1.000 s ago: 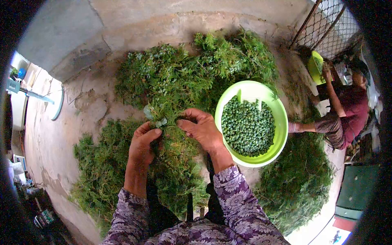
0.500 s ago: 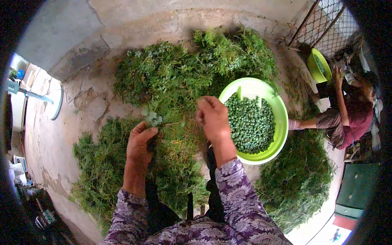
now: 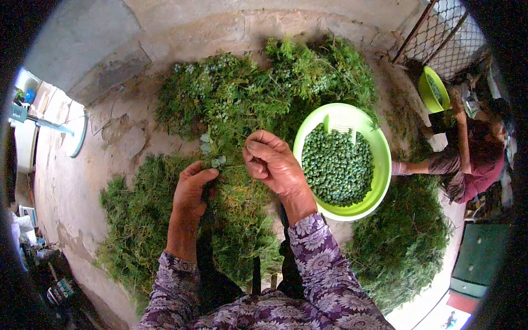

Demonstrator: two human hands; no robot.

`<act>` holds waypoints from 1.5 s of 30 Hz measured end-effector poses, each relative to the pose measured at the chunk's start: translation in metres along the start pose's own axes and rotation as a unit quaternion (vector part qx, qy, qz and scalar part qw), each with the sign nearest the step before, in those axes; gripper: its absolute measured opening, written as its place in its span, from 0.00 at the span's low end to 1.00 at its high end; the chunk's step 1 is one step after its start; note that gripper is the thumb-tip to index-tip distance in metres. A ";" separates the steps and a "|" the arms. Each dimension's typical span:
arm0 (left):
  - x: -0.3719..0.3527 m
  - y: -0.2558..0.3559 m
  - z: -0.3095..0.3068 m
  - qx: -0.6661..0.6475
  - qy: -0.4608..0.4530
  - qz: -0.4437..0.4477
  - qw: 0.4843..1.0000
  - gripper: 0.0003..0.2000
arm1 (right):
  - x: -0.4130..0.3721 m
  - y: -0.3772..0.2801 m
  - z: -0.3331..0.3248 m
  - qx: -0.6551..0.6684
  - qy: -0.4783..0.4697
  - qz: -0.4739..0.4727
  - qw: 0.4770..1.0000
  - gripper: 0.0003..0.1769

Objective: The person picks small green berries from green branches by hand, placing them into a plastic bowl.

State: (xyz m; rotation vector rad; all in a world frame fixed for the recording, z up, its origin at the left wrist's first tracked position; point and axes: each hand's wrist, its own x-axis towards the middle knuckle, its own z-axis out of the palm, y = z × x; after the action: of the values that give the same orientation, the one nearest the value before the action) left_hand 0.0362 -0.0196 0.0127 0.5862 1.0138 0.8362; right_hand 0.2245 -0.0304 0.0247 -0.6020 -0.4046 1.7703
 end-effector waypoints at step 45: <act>-0.007 0.015 -0.016 -0.133 -0.052 0.071 0.987 0.06 | 0.006 0.016 0.008 -0.101 0.046 0.118 0.987 0.15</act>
State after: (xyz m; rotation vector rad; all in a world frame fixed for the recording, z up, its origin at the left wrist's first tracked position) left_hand 0.0152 -0.0164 0.0208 0.4730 0.7555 1.0377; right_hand 0.2058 -0.0291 0.0207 -0.9038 -0.4673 1.9305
